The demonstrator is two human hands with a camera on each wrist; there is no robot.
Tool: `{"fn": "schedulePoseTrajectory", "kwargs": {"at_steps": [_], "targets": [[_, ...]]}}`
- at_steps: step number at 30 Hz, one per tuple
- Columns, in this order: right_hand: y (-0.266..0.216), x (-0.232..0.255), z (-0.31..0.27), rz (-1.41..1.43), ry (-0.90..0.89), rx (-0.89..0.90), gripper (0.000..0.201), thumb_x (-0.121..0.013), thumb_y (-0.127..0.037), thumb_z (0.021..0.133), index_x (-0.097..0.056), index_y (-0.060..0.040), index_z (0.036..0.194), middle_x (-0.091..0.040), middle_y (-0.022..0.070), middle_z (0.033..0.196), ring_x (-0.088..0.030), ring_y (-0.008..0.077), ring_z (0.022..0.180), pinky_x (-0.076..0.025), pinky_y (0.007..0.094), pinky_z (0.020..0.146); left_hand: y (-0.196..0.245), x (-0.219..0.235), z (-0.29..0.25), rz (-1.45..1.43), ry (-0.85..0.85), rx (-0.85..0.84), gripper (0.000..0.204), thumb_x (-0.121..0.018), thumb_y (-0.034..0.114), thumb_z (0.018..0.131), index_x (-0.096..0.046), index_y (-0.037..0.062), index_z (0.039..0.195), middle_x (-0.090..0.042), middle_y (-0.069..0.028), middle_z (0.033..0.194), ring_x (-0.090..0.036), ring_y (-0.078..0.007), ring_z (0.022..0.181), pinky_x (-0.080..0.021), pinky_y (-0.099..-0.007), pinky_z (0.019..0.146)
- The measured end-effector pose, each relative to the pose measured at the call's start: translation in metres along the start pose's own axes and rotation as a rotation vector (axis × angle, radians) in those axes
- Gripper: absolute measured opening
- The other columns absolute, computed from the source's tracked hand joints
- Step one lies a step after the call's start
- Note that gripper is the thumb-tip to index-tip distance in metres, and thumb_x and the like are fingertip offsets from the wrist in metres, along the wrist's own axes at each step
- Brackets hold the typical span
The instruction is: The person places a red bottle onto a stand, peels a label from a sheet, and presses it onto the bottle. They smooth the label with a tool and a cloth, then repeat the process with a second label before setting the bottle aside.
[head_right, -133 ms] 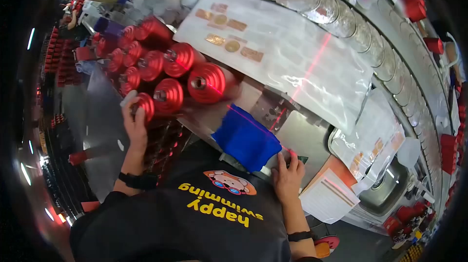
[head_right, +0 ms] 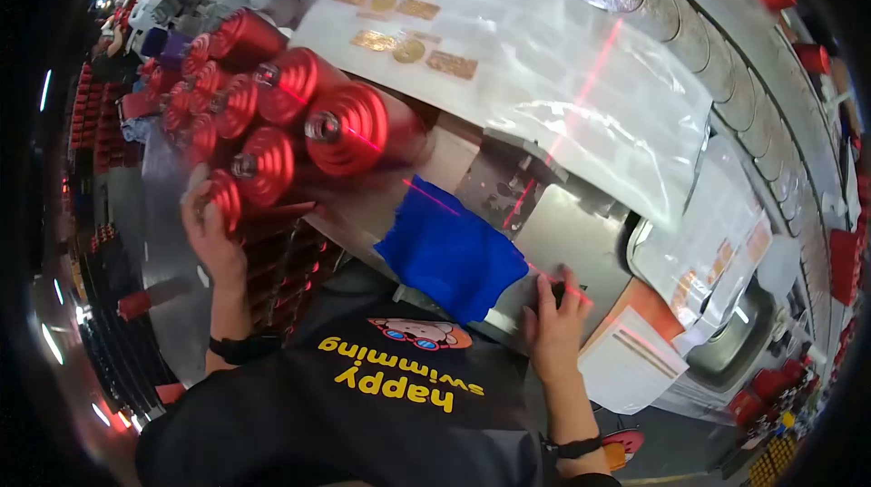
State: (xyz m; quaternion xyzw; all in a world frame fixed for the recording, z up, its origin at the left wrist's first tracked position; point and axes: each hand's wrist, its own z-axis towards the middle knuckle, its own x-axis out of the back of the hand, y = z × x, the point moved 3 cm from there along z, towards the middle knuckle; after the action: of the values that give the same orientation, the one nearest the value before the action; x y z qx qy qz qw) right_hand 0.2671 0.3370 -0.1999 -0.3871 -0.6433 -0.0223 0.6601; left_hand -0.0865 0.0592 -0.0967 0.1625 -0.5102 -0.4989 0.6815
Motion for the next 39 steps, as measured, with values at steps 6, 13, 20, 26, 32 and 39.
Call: {"fn": "schedulePoseTrajectory", "kwargs": {"at_steps": [6,13,20,26,32,39], "targets": [[0.01,-0.009,-0.027,-0.199,0.201,0.113,0.061,-0.059,0.006,0.067,-0.056,-0.001,0.127,-0.045,0.0267,0.138,-0.047,0.0457,0.112,-0.04,0.0516,0.099,-0.011,0.003,-0.027,-0.447,0.122,-0.057,0.028,-0.047,0.013,0.101,-0.054,-0.0035,0.122,-0.054,-0.0165,0.133,-0.053,-0.0216,0.12,-0.041,-0.034,0.103],[0.032,-0.024,-0.038,-0.233,0.529,0.045,0.039,-0.05,0.014,0.071,-0.058,0.0024,0.107,-0.049,0.0283,0.135,-0.051,0.0442,0.119,-0.043,0.0465,0.099,0.0,0.049,-0.055,-0.585,0.028,-0.285,0.031,-0.048,0.018,0.102,-0.055,-0.007,0.118,-0.056,-0.0198,0.129,-0.056,-0.0224,0.116,-0.045,-0.0366,0.101],[-0.076,0.011,-0.057,0.254,0.543,0.392,0.062,-0.051,0.017,0.075,-0.05,-0.0006,0.135,-0.037,0.0212,0.152,-0.048,0.0335,0.132,-0.047,0.0377,0.099,0.101,-0.007,-0.039,-0.998,-0.525,-0.32,0.036,-0.047,0.023,0.1,-0.062,-0.0077,0.113,-0.066,-0.0187,0.117,-0.063,-0.0221,0.109,-0.048,-0.0337,0.097],[-0.097,0.004,-0.046,0.148,0.422,0.46,0.104,-0.085,-0.008,0.064,-0.029,-0.0047,0.152,-0.031,0.0223,0.154,-0.043,0.0448,0.127,-0.04,0.0474,0.105,0.119,-0.176,-0.025,-1.225,-1.143,0.261,0.029,-0.056,0.027,0.099,-0.066,-0.0001,0.1,-0.071,-0.0111,0.095,-0.068,-0.0166,0.084,-0.055,-0.0305,0.081],[-0.085,-0.001,-0.026,-0.03,0.469,0.408,0.097,-0.08,-0.005,0.065,-0.032,0.0005,0.149,-0.038,0.0271,0.147,-0.045,0.0452,0.122,-0.039,0.0486,0.105,0.102,-0.247,-0.038,-1.225,-1.154,0.667,0.038,-0.051,0.037,0.102,-0.066,0.0025,0.1,-0.071,-0.0082,0.093,-0.068,-0.0168,0.081,-0.055,-0.0324,0.08],[-0.075,-0.003,-0.022,0.063,0.414,0.395,0.096,-0.081,-0.011,0.071,-0.026,0.0072,0.148,-0.044,0.0305,0.14,-0.046,0.0481,0.121,-0.038,0.0515,0.105,0.103,-0.237,-0.065,-1.276,-1.155,0.42,0.038,-0.06,0.036,0.098,-0.058,0.0021,0.115,-0.065,-0.0046,0.101,-0.062,-0.0118,0.092,-0.051,-0.0284,0.085]]}}
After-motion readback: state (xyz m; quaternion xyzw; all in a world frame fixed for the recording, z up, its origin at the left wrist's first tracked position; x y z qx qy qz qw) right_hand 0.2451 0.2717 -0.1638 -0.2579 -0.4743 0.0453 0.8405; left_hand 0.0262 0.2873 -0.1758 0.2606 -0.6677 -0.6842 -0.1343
